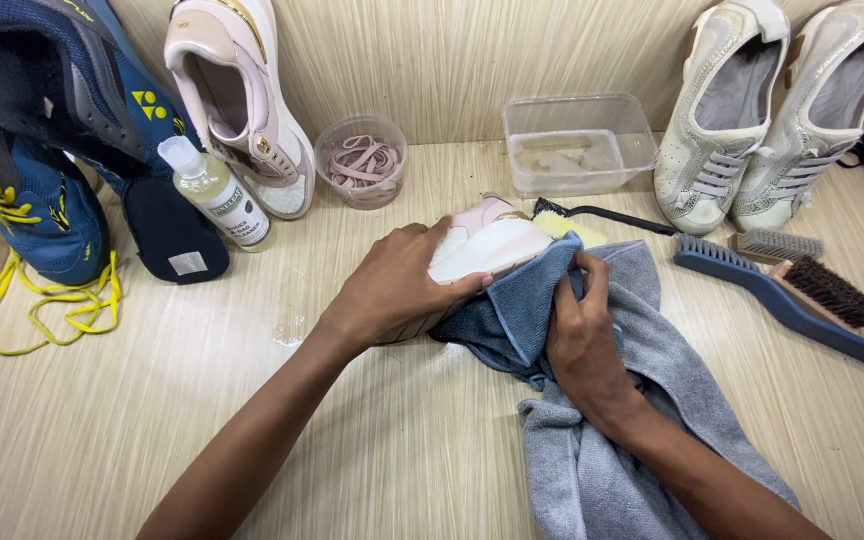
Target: The person scrubs the sole of a pink sneaker with a brush, wipes it with a cloth, then uses a smaller brush to clean the sole grooves. The person repeats wiping and brushing steps on the sole and sides of the shoe.
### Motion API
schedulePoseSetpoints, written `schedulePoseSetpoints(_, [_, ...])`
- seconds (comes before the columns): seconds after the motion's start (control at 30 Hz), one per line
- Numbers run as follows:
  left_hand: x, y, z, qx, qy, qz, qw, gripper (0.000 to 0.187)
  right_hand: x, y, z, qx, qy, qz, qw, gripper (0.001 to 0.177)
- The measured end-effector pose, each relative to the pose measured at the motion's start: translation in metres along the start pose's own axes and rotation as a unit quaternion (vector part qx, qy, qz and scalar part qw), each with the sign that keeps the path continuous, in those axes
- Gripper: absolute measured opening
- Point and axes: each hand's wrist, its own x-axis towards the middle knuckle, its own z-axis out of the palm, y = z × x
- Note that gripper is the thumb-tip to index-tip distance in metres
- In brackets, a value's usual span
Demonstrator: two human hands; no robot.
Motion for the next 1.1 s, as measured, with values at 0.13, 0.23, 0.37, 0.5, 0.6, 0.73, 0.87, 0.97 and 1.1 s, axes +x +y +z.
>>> schedulePoseSetpoints(0.13, [0.004, -0.003, -0.005, -0.004, -0.002, -0.012, 1.000, 0.094, -0.009, -0.015, 0.000, -0.069, -0.047, -0.047, 0.995, 0.026])
schedulePoseSetpoints(0.23, [0.004, -0.005, -0.007, -0.021, -0.012, -0.026, 0.999, 0.093, -0.020, -0.016, 0.012, -0.030, -0.064, -0.134, 0.988, 0.034])
schedulePoseSetpoints(0.37, [0.007, -0.008, -0.012, -0.027, -0.031, -0.047, 0.998, 0.092, -0.006, -0.014, -0.001, 0.114, 0.050, -0.015, 0.992, 0.043])
schedulePoseSetpoints(0.5, [0.005, -0.004, -0.021, -0.052, -0.052, -0.066, 0.995, 0.091, 0.022, 0.006, -0.012, 0.060, 0.154, -0.027, 0.986, 0.075])
schedulePoseSetpoints(0.6, [0.015, -0.023, -0.017, -0.029, -0.056, -0.044, 0.997, 0.099, 0.028, -0.007, 0.003, 0.035, 0.056, -0.020, 0.998, 0.059])
schedulePoseSetpoints(0.73, [0.018, -0.028, -0.009, -0.039, -0.057, -0.049, 0.996, 0.103, 0.014, -0.012, 0.005, -0.065, 0.010, -0.012, 0.998, 0.050])
schedulePoseSetpoints(0.87, [0.015, -0.021, -0.011, -0.040, -0.060, -0.053, 0.996, 0.106, -0.002, -0.007, 0.007, -0.219, -0.100, -0.013, 0.971, 0.037])
schedulePoseSetpoints(0.97, [0.009, -0.015, -0.012, -0.054, -0.062, -0.053, 0.995, 0.105, -0.011, -0.010, 0.005, -0.218, -0.153, -0.018, 0.964, 0.040])
schedulePoseSetpoints(1.1, [0.007, -0.015, -0.005, -0.071, -0.022, -0.030, 0.997, 0.107, -0.010, -0.014, 0.007, -0.012, -0.121, -0.033, 0.992, 0.035])
